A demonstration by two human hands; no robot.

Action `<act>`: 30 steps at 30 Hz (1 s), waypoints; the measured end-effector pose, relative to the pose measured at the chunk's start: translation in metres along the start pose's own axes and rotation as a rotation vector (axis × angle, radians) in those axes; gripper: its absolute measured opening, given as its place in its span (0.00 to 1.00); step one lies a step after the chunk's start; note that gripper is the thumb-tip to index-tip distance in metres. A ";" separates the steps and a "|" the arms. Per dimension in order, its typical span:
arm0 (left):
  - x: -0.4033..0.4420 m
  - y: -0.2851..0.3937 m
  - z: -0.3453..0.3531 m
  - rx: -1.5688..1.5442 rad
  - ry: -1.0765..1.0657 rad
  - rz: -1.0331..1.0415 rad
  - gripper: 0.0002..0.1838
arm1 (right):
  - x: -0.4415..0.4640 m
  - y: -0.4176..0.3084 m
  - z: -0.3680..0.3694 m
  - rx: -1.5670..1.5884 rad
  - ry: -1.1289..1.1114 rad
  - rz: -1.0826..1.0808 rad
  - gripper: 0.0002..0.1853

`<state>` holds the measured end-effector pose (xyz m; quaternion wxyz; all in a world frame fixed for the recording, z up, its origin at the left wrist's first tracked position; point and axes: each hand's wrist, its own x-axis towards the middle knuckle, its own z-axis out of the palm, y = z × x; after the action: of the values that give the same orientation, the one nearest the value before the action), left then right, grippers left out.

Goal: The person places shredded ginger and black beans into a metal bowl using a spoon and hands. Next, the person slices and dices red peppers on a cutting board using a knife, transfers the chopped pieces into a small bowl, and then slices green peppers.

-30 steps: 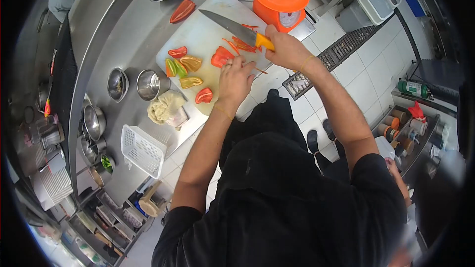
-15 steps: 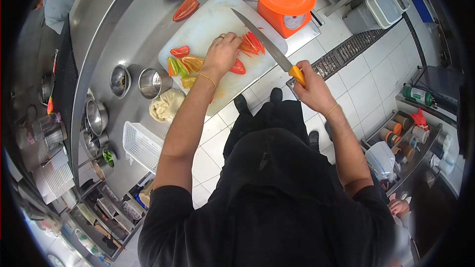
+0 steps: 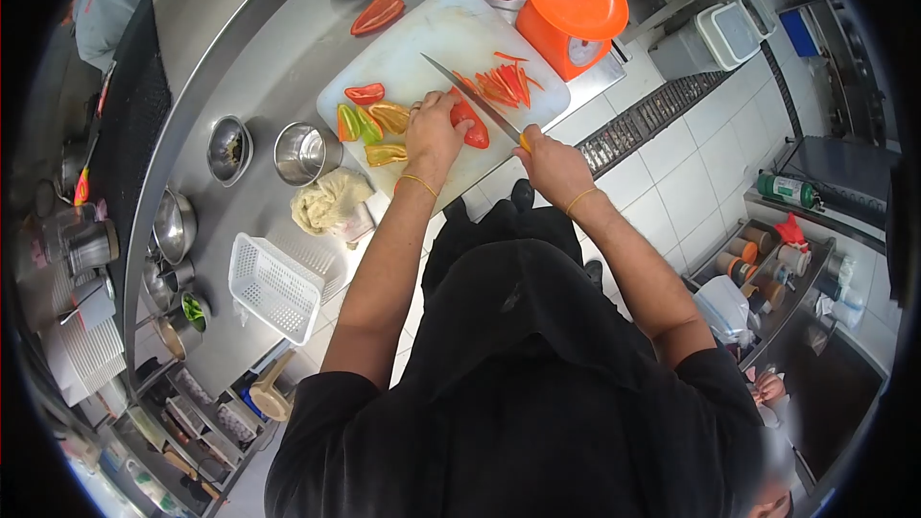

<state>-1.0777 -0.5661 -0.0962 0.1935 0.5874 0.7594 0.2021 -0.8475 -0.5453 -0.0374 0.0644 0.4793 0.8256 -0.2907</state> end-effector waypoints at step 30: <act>0.005 -0.017 -0.018 -0.028 -0.109 0.049 0.27 | -0.007 -0.030 0.002 -0.154 -0.164 0.113 0.20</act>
<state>-1.1022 -0.5664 -0.0901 0.2377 0.6133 0.7302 0.1848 -0.8691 -0.5630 -0.0238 0.1847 0.4931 0.8092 -0.2606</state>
